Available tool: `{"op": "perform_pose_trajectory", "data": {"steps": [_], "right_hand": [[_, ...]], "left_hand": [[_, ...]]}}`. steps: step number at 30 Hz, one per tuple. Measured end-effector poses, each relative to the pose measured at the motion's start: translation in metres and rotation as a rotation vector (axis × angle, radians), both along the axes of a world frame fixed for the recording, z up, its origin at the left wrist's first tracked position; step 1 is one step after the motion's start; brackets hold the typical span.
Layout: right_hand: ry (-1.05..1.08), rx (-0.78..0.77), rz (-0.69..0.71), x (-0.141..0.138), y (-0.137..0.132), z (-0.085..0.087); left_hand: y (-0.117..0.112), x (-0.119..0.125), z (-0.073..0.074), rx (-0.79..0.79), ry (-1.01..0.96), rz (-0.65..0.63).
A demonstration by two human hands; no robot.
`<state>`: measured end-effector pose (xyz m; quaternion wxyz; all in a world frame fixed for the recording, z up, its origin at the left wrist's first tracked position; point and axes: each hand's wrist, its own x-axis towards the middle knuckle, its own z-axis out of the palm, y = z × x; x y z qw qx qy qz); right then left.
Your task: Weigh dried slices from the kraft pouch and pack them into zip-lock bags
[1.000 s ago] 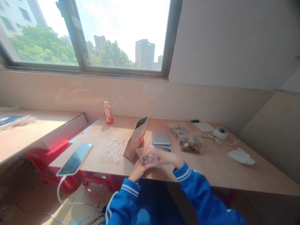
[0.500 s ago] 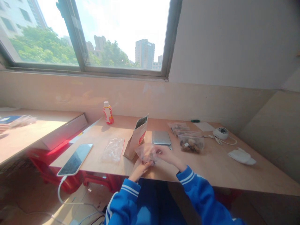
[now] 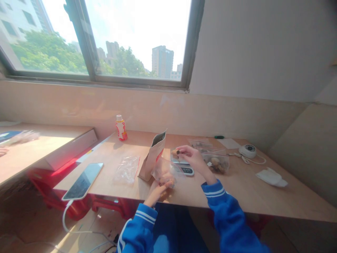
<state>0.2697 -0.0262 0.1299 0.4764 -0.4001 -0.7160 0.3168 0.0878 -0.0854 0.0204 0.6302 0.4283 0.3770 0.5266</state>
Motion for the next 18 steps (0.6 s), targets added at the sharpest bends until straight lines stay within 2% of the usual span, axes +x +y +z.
{"op": "perform_pose_trajectory", "data": {"steps": [6,9,12,18], "right_hand": [[0.146,0.191,0.040,-0.046,0.023,0.063],[0.184,0.249,0.083,-0.068,0.032,0.077],[0.197,0.292,0.087,-0.078,0.040,0.074],[0.219,0.276,0.075,-0.079,0.047,0.045]], "left_hand": [[0.004,-0.001,-0.015,-0.027,-0.039,-0.026],[0.005,-0.002,-0.018,-0.009,-0.029,-0.039],[0.005,-0.002,-0.018,-0.034,-0.024,-0.010],[0.005,-0.001,-0.010,-0.025,0.019,0.037]]}}
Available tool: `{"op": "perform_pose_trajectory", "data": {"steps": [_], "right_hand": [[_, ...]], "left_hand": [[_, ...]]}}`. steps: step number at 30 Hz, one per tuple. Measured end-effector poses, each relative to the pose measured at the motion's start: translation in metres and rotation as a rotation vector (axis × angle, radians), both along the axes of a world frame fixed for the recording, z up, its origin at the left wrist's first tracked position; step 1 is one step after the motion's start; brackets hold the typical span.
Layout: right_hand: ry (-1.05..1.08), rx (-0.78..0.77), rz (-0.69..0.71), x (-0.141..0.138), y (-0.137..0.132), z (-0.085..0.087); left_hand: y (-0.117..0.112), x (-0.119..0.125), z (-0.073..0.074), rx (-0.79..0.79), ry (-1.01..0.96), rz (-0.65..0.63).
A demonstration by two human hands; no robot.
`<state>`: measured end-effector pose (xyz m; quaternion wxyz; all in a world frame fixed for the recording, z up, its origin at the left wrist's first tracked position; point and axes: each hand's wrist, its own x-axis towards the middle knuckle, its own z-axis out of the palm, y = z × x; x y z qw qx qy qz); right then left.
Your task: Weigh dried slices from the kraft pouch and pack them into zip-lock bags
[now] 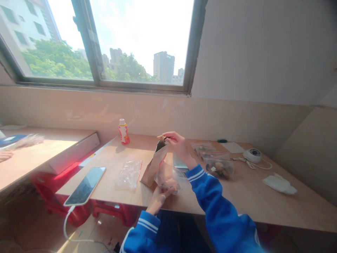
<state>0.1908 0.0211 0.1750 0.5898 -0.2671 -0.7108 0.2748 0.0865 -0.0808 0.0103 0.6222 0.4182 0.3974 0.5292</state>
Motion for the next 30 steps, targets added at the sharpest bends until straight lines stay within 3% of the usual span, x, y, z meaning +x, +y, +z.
{"op": "perform_pose_trajectory", "data": {"steps": [4,12,15,21,27,30], "right_hand": [[-0.003,-0.017,0.046,0.001,0.000,-0.009],[-0.072,-0.014,0.122,0.008,-0.009,-0.006],[-0.165,0.028,0.084,0.008,-0.009,-0.007],[-0.293,0.271,-0.035,0.010,-0.012,-0.015],[-0.222,0.207,-0.227,0.028,-0.035,-0.012],[-0.231,0.126,-0.229,0.039,-0.041,-0.012]], "left_hand": [[-0.004,0.000,0.009,0.023,0.023,-0.030],[-0.005,-0.001,0.014,0.027,0.026,-0.033],[-0.006,0.000,0.016,0.031,0.024,-0.035],[-0.003,0.002,0.013,-0.045,-0.046,0.004],[-0.002,0.003,0.007,-0.024,-0.098,-0.037],[-0.002,0.003,0.007,0.001,-0.080,-0.045]]}}
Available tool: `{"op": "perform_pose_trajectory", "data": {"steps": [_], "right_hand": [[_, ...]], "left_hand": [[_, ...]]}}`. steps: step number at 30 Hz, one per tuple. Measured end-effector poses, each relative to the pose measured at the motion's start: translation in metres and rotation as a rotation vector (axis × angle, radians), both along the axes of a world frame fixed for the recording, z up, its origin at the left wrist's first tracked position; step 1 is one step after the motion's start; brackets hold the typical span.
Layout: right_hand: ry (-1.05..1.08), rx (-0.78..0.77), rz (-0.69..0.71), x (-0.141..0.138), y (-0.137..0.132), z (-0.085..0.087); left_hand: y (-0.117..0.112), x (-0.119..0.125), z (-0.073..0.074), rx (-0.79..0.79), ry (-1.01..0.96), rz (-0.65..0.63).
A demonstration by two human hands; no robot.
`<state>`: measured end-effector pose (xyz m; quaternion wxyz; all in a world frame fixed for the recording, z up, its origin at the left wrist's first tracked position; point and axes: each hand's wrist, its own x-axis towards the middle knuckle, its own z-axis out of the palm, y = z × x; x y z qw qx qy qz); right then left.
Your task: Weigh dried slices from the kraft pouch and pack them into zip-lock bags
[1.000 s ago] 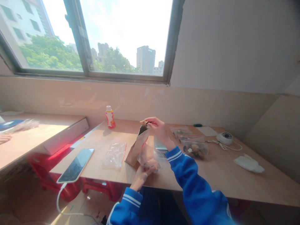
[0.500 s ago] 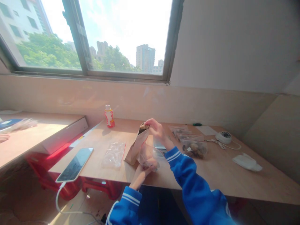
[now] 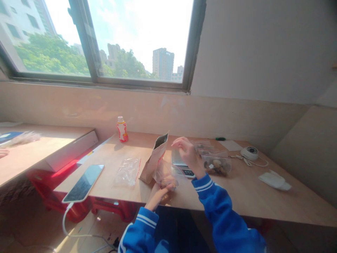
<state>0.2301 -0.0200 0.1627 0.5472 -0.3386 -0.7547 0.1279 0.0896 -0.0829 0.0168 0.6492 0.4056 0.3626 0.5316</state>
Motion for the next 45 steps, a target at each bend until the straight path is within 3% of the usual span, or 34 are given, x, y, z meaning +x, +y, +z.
{"op": "perform_pose_trajectory", "data": {"steps": [3,6,9,15,20,26,35,41,45], "right_hand": [[-0.108,-0.226,0.075,0.009,0.001,-0.011],[-0.307,-0.489,0.239,0.014,0.006,-0.033],[-0.462,-0.609,0.318,0.014,0.007,-0.057],[-0.601,-0.631,0.436,0.010,0.006,-0.082],[-0.636,-0.576,0.502,0.013,0.005,-0.085],[-0.630,-0.641,0.625,0.023,0.000,-0.083],[-0.492,-0.685,0.522,0.028,-0.006,-0.092],[-0.345,-0.763,0.454,0.034,-0.004,-0.102],[-0.292,-0.843,0.500,0.038,-0.003,-0.107]], "left_hand": [[0.000,-0.002,0.000,-0.003,0.033,0.012],[0.000,-0.004,-0.003,-0.025,-0.023,0.020],[0.001,-0.006,-0.010,-0.099,-0.122,0.038],[0.004,-0.006,-0.018,-0.109,-0.142,0.102],[0.003,-0.004,-0.015,-0.043,-0.053,0.119],[0.006,0.003,-0.011,0.011,-0.030,0.099],[0.000,-0.007,-0.011,-0.088,-0.040,0.070],[-0.002,-0.007,-0.004,0.001,-0.086,-0.043],[-0.002,-0.004,-0.001,-0.009,-0.005,-0.017]]}}
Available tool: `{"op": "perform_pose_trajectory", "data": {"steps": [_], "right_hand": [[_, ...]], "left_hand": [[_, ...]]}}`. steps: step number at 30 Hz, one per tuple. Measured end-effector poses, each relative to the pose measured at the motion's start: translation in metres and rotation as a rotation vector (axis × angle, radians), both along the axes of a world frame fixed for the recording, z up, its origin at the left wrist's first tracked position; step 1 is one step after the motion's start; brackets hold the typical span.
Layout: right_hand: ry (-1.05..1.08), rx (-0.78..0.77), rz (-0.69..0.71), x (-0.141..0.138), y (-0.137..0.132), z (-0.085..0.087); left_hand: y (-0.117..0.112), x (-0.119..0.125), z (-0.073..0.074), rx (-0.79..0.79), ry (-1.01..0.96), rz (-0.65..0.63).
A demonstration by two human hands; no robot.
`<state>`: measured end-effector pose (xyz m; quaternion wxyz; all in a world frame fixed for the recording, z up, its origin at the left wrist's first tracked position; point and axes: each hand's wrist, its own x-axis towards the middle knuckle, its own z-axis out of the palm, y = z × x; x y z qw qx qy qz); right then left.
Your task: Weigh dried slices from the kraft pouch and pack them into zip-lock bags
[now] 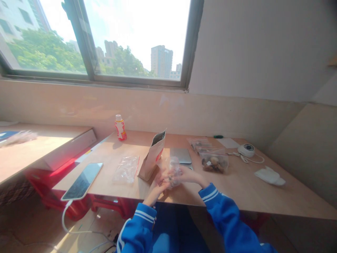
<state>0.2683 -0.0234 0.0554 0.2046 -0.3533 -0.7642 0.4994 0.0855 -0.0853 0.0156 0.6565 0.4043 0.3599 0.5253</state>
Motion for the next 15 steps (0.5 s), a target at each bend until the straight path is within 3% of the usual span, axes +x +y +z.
{"op": "perform_pose_trajectory", "data": {"steps": [5,11,15], "right_hand": [[0.053,-0.091,0.088,0.000,-0.002,-0.006],[0.075,-0.052,-0.098,-0.007,-0.005,-0.018],[0.136,-0.057,-0.199,-0.006,-0.007,-0.018]], "left_hand": [[0.002,0.003,-0.002,0.007,0.047,0.092],[0.004,0.003,-0.006,0.018,0.009,0.118],[0.002,0.003,-0.006,-0.018,-0.013,0.104]]}}
